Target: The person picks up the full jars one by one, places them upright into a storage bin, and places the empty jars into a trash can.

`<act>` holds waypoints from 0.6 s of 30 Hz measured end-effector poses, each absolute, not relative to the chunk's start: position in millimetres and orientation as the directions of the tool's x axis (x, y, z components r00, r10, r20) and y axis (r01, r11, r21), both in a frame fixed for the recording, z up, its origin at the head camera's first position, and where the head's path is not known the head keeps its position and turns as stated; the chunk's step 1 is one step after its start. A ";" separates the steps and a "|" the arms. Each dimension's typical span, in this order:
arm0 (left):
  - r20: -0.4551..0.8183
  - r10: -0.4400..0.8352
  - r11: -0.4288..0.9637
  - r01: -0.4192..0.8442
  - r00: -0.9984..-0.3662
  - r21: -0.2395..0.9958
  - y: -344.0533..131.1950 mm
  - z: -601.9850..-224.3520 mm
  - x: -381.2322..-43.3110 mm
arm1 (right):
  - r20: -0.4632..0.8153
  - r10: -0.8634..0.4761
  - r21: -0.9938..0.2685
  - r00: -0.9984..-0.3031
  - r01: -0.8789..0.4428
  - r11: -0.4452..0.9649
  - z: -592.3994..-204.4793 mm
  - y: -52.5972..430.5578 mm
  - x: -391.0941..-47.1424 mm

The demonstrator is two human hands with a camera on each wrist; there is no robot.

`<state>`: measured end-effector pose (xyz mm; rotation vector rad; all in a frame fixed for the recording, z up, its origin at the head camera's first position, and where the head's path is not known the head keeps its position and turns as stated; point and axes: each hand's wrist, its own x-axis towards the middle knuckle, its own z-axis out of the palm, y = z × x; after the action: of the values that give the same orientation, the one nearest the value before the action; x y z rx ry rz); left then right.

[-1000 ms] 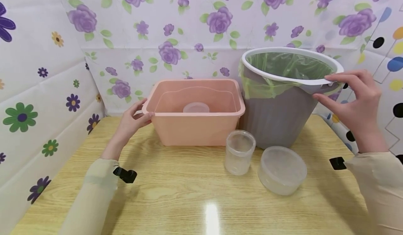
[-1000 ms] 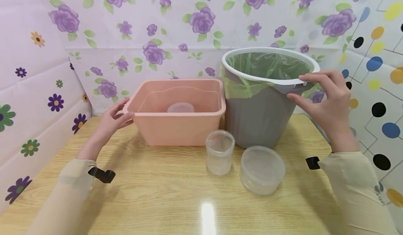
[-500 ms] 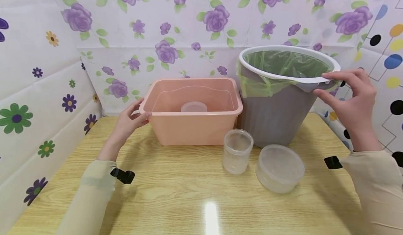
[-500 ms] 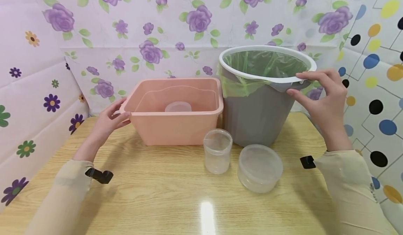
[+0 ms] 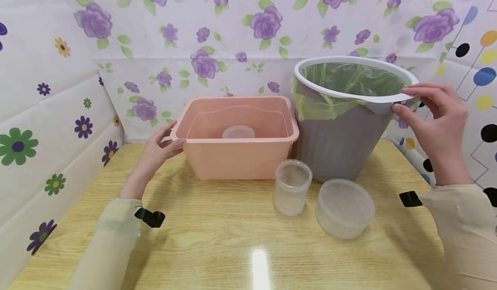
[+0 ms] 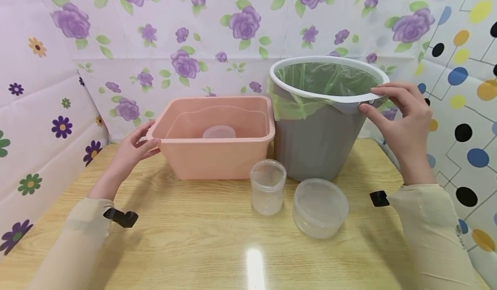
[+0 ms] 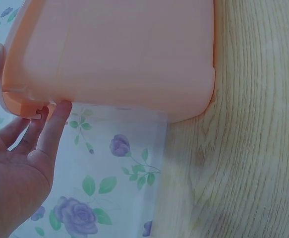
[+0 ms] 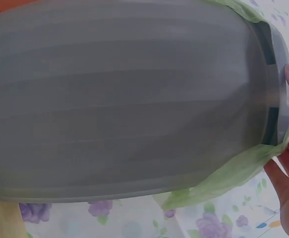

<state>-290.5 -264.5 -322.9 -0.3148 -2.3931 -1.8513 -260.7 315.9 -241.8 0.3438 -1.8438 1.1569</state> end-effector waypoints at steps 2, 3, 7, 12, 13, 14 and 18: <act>0.205 0.103 0.235 0.224 -0.973 0.946 -265.1 -323.1 -291.0 | 0.796 0.230 -0.589 -0.559 -0.630 0.507 -242.2 315.1 -260.5; 0.206 0.103 0.232 0.225 -0.973 0.946 -265.3 -323.3 -291.3 | 0.793 0.234 -0.594 -0.562 -0.631 0.500 -242.5 314.8 -260.4; 0.207 0.101 0.223 0.225 -0.973 0.948 -265.6 -323.7 -291.9 | 0.783 0.249 -0.610 -0.570 -0.624 0.489 -243.8 314.0 -259.8; 0.200 0.100 0.224 0.217 -0.975 0.950 -265.5 -323.9 -291.3 | 0.776 0.258 -0.618 -0.576 -0.614 0.491 -245.8 314.1 -259.7; 0.199 0.101 0.224 0.217 -0.975 0.950 -265.4 -323.8 -291.1 | 0.777 0.255 -0.617 -0.575 -0.617 0.489 -246.2 314.3 -259.5; 0.199 0.102 0.227 0.218 -0.975 0.949 -265.5 -323.9 -291.0 | 0.785 0.244 -0.606 -0.570 -0.624 0.493 -246.5 314.7 -258.9; 0.207 0.106 0.219 0.226 -0.973 0.949 -265.9 -323.9 -290.8 | 0.818 0.173 -0.550 -0.548 -0.658 0.514 -246.0 316.2 -256.1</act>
<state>-290.8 -265.9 -323.9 -0.3243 -2.3751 -1.8766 -256.1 316.2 -246.0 0.4017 -1.8490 1.1524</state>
